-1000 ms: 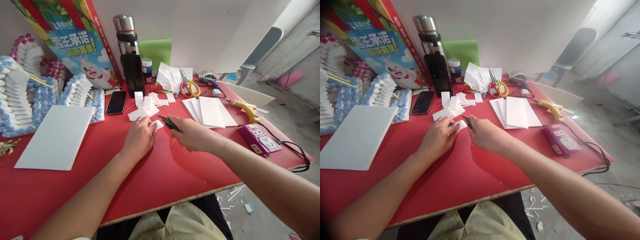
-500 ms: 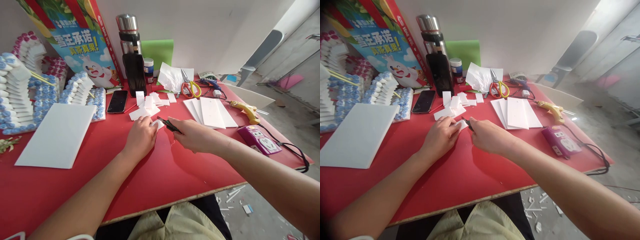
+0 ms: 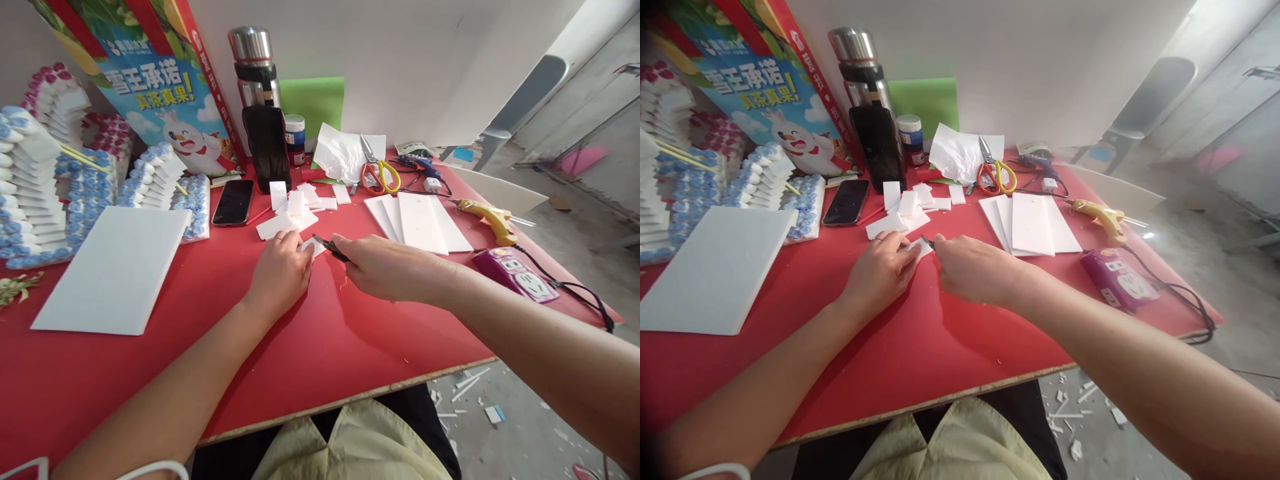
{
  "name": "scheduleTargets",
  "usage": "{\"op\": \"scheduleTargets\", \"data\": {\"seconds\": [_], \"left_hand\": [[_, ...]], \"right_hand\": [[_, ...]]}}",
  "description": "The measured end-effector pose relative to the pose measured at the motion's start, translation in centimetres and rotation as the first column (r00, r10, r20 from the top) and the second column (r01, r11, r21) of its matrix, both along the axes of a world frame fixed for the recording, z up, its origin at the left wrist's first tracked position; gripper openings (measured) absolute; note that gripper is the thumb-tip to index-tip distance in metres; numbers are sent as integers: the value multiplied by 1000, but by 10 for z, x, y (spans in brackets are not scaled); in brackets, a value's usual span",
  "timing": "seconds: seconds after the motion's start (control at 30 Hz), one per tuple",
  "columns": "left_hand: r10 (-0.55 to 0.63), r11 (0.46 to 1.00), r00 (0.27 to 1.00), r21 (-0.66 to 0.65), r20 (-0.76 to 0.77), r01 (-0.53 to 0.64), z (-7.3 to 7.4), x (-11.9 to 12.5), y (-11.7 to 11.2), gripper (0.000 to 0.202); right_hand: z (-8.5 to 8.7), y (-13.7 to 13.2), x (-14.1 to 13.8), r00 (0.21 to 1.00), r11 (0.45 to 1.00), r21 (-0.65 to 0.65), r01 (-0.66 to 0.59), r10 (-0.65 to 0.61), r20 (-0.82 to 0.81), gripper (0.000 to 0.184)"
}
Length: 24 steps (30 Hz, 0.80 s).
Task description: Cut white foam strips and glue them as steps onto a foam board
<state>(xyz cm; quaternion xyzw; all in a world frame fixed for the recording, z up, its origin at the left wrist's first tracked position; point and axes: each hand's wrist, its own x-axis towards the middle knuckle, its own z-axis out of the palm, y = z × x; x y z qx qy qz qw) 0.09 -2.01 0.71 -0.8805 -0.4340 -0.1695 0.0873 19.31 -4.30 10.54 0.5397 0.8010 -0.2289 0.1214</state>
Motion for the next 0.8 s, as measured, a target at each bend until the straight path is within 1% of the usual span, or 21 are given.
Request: {"op": "scheduleTargets", "data": {"seconds": [0.1, 0.17, 0.3, 0.4, 0.47, 0.5, 0.57, 0.63, 0.67, 0.7, 0.73, 0.77, 0.8], "left_hand": [[-3, 1000, 1000, 11, 29, 2, -1, 1, 0, 34], [-3, 1000, 999, 24, 43, 2, -2, 1, 1, 35], [-22, 999, 998, 43, 63, 19, -4, 1, 2, 33], [-24, 998, 997, 54, 67, 20, -6, 0, 2, 32], [-24, 998, 997, 65, 74, 19, -7, -1, 2, 31], [-26, 998, 996, 67, 85, 21, -8, -2, 2, 30], [-44, 998, 989, 54, 142, 37, -9, -5, 3, 27], [-67, 998, 962, 22, 265, 64, -9, -7, 5, 23], [-76, 997, 938, 7, 339, 78, -8, -9, 7, 24], [-78, 996, 907, -4, 414, 88, -8, -10, 8, 28], [-73, 996, 870, -11, 487, 90, -6, -12, 9, 32], [-59, 996, 834, -19, 548, 83, -4, -14, 10, 35], [-39, 997, 803, -29, 595, 70, -3, -16, 10, 37]], "right_hand": [[1, -5, 6, 999, 998, 41, -36, 36, 9, 36], [-2, -11, 12, 999, 996, 82, -32, 33, -3, 41], [-15, -30, 24, 996, 989, 145, -7, 20, -85, 59], [-22, -41, 33, 986, 988, 143, 53, -29, -167, 65], [-18, -43, 38, 968, 988, 97, 118, -92, -235, 59], [-13, -42, 40, 955, 987, 54, 153, -133, -266, 52], [-1, -37, 41, 919, 970, -23, 241, -236, -317, 31], [10, -25, 37, 855, 932, -25, 361, -342, -391, 11], [13, -18, 32, 805, 905, -8, 426, -383, -454, 4], [12, -8, 27, 741, 874, -1, 485, -412, -531, 4], [8, 3, 21, 662, 849, -27, 528, -432, -612, 9], [1, 14, 15, 569, 835, -89, 543, -444, -693, 14], [-9, 25, 9, 466, 835, -179, 520, -453, -760, 18]]}}
